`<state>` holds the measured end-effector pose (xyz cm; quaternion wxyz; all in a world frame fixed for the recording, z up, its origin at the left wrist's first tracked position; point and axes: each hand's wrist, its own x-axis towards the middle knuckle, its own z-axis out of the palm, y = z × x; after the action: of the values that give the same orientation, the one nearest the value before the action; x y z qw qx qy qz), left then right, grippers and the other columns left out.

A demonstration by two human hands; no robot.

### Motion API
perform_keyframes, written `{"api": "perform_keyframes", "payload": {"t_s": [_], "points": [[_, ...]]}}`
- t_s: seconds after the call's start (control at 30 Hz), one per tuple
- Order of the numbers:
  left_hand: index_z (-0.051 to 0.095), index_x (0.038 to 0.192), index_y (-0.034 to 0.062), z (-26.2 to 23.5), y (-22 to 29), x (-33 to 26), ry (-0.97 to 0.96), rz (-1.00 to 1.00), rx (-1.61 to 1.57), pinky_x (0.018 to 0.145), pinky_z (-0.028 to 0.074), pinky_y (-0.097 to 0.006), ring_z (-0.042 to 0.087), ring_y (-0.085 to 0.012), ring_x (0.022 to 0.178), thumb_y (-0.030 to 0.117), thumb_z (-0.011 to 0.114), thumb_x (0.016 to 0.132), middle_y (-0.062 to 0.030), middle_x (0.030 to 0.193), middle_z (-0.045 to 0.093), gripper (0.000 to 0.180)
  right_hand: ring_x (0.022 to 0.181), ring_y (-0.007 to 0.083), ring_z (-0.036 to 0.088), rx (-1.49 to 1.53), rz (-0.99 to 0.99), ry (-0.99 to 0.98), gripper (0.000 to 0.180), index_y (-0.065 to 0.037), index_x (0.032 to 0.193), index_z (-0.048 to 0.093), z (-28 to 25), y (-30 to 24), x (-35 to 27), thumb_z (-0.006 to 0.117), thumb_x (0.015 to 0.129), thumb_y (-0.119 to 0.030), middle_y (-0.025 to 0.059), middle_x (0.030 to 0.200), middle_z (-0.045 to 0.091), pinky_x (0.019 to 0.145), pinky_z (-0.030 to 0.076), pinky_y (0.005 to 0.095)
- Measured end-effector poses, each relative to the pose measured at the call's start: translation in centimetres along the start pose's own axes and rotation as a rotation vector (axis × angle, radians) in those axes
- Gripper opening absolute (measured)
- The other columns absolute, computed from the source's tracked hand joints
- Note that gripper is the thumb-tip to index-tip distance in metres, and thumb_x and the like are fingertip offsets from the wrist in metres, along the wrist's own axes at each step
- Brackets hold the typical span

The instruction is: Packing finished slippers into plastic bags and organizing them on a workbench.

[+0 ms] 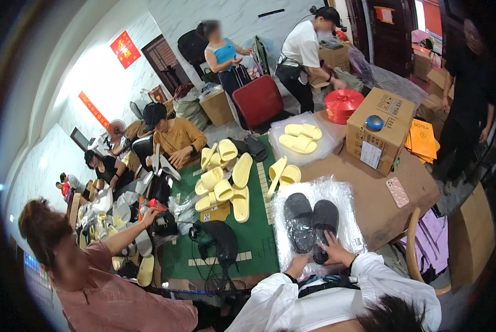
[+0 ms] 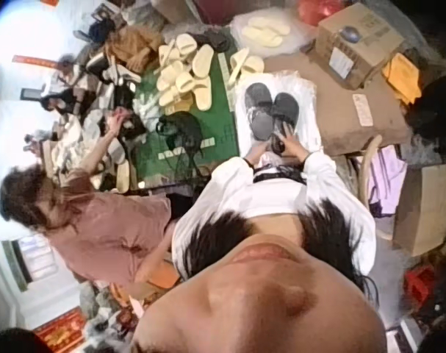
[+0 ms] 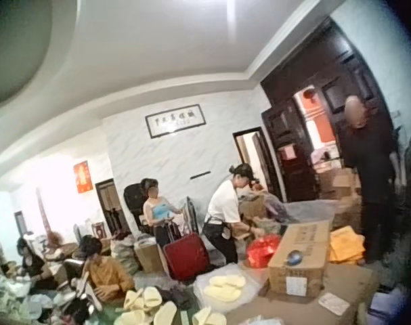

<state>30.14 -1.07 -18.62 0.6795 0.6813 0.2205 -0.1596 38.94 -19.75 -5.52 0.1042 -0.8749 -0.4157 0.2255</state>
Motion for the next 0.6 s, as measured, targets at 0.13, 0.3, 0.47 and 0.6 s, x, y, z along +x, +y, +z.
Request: {"api": "perform_keyframes", "payload": {"t_s": [0.13,0.3,0.47,0.6], "points": [[0.058,0.098,-0.0019,0.5,1.9,-0.9,0.065,-0.184,-0.012,0.076,0.046,-0.029,0.061,-0.02,0.088,0.008,0.048,0.08,-0.0137,0.094,0.062,0.023,0.126,0.0437,0.018,0.185,-0.059,0.295,0.086,-0.015,0.131,0.035,1.6,1.4,-0.1,0.075,0.056,-0.025,0.0271,0.139,0.007,0.099,0.027,0.0496],[0.056,0.095,-0.0013,-0.4,3.7,-2.5,-0.134,0.482,1.037,0.074,0.048,-0.03,0.061,-0.0252,0.088,-0.001,0.046,0.078,-0.0164,0.093,0.062,0.02,0.118,0.0449,0.031,0.239,-0.055,0.573,0.072,-0.01,0.124,0.042,1.1,0.6,-0.4,0.07,0.058,-0.011,0.0275,0.134,0.024,0.097,0.031,0.0455],[0.056,0.091,-0.0009,-0.1,4.1,-2.5,-0.132,0.355,0.809,0.073,0.048,-0.031,0.061,-0.0272,0.085,-0.004,0.049,0.073,-0.0164,0.088,0.062,0.019,0.117,0.045,0.033,0.137,-0.008,0.573,0.065,-0.006,0.124,0.04,1.6,0.4,-0.1,0.063,0.063,-0.006,0.0285,0.132,0.025,0.098,0.031,0.0448],[0.056,0.088,0.0,-0.9,2.2,-2.4,-0.122,0.681,0.885,0.073,0.048,-0.031,0.061,-0.0271,0.085,-0.002,0.051,0.071,-0.0157,0.087,0.062,0.018,0.116,0.046,0.033,0.29,0.108,0.671,0.059,-0.003,0.122,0.04,2.9,0.9,0.3,0.057,0.066,-0.003,0.0313,0.131,0.025,0.095,0.033,0.044]]}}
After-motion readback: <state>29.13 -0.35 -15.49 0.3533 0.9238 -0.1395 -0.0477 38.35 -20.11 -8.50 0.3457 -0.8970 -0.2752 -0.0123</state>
